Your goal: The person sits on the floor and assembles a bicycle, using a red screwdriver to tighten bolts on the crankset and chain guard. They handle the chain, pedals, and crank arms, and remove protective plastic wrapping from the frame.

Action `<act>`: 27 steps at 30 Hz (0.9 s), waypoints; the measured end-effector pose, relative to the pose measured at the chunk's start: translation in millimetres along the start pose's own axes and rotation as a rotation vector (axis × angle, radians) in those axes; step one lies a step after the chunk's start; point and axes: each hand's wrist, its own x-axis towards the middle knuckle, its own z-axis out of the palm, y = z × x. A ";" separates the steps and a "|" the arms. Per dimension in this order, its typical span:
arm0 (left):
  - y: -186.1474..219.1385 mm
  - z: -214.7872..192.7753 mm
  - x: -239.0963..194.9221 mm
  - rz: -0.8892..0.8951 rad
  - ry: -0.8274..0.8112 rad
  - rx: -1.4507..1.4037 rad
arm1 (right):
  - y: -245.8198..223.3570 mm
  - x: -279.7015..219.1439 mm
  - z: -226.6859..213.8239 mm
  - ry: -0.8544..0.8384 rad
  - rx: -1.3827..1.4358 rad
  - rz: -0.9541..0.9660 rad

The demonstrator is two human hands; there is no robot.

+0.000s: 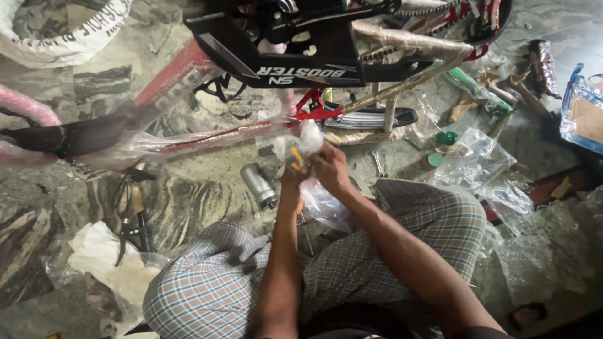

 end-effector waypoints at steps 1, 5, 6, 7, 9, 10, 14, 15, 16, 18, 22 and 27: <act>-1.0 4.6 -0.3 0.067 -0.019 0.045 | -0.4 -1.6 1.4 -0.027 0.061 0.014; 7.4 24.2 -2.4 0.178 0.087 0.135 | -9.1 -2.4 3.5 -0.126 0.270 -0.005; 12.1 27.8 -4.3 0.184 0.075 0.146 | -12.0 -2.7 2.7 -0.148 0.312 -0.027; 16.9 31.6 -6.3 0.190 0.064 0.157 | -15.0 -2.9 1.4 -0.130 0.325 0.006; 26.0 40.2 -8.1 0.196 0.089 0.222 | -21.6 -1.5 -1.4 -0.094 0.350 0.070; 29.4 44.7 -7.7 0.197 0.126 0.278 | -24.8 -0.1 -2.2 -0.103 0.327 0.037; 35.1 47.0 -8.2 0.182 0.290 0.528 | -33.3 -5.3 -2.7 -0.158 0.244 -0.103; 34.2 44.0 -7.5 0.197 0.284 0.446 | -35.0 -7.5 -2.3 -0.179 0.223 -0.140; 33.3 39.5 -6.2 0.212 0.278 0.363 | -37.1 -9.6 -2.5 -0.176 0.174 -0.160; 31.4 28.0 -6.0 0.205 0.256 0.235 | -43.1 -15.4 -1.2 -0.168 0.081 -0.201; 24.7 18.5 -0.4 0.178 0.256 0.325 | -57.1 -20.4 0.8 -0.196 0.285 -0.146; 15.8 25.2 -19.6 0.258 0.278 0.732 | -58.2 -20.6 -5.3 -0.189 0.604 -0.056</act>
